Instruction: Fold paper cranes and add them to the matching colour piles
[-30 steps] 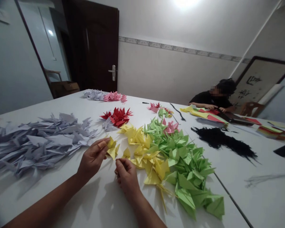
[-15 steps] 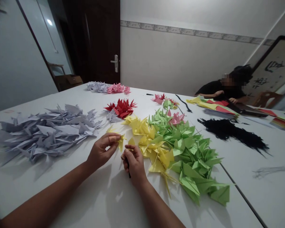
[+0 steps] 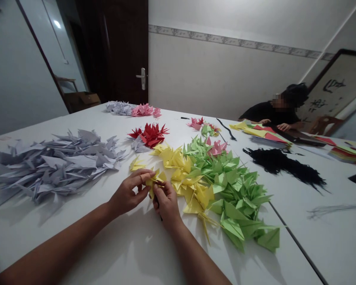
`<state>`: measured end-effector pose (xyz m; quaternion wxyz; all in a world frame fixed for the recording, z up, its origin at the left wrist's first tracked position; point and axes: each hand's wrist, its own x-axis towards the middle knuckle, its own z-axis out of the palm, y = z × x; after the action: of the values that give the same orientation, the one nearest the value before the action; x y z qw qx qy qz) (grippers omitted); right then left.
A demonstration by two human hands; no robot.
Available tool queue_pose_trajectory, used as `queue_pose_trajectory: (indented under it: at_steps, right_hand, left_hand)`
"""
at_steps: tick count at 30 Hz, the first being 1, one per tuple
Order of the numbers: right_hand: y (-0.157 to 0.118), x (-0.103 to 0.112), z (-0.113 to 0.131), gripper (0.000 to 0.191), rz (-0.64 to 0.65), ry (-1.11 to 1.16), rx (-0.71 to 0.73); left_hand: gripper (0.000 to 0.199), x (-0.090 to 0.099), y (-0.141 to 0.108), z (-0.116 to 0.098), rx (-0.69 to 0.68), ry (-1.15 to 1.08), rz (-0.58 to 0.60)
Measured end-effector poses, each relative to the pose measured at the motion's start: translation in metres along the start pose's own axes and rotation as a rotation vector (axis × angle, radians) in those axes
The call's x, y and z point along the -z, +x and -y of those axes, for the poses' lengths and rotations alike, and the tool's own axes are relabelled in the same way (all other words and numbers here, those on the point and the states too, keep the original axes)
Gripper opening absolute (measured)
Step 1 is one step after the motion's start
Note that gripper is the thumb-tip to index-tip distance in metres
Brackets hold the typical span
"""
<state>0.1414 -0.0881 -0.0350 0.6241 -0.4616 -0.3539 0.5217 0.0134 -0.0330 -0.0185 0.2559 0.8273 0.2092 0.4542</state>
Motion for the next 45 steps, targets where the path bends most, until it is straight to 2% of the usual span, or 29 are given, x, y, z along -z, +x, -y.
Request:
queue_pose_trajectory:
  at_steps: [9, 13, 17, 20, 24, 28, 31, 34, 38, 41, 45]
  right_hand:
    - [0.003, -0.001, -0.005, 0.042, -0.013, -0.049, 0.015]
    - [0.004, 0.000, -0.010, 0.046, -0.043, -0.067, 0.024]
    - [0.003, 0.001, -0.009, 0.046, -0.055, -0.040, 0.050]
    - [0.001, 0.001, -0.007, 0.045, -0.072, -0.038, 0.058]
    - [0.000, 0.001, -0.005, 0.045, -0.070, -0.040, 0.095]
    - [-0.001, -0.001, -0.006, 0.041, 0.025, -0.062, 0.039]
    - [-0.005, -0.004, -0.006, 0.038, 0.185, -0.127, 0.051]
    - [-0.011, -0.004, -0.004, 0.032, 0.397, -0.218, 0.030]
    - [-0.016, -0.001, -0.002, 0.030, 0.663, -0.300, -0.066]
    - [-0.017, 0.002, -0.001, 0.032, 0.728, -0.295, -0.105]
    - [-0.016, 0.002, 0.001, 0.031, 0.724, -0.291, -0.102]
  left_hand:
    - [0.031, 0.001, 0.001, -0.001, 0.018, 0.004, 0.012]
    - [0.028, 0.013, 0.007, 0.006, 0.085, 0.076, -0.152]
    - [0.027, 0.029, 0.013, 0.026, 0.224, 0.136, -0.353]
    - [0.028, 0.034, 0.014, 0.044, 0.313, 0.078, -0.388]
    - [0.029, 0.032, 0.013, 0.055, 0.380, 0.051, -0.349]
    - [0.032, 0.032, 0.014, 0.046, 0.423, 0.060, -0.348]
    - [0.025, 0.031, 0.014, 0.035, 0.319, 0.133, -0.374]
    - [0.016, 0.023, 0.011, 0.024, 0.144, 0.133, -0.291]
    - [0.019, 0.007, 0.005, 0.017, -0.002, 0.040, -0.064]
    - [0.024, -0.002, 0.002, 0.019, -0.016, 0.072, 0.049]
    - [0.024, -0.012, 0.002, 0.031, -0.007, 0.138, 0.091]
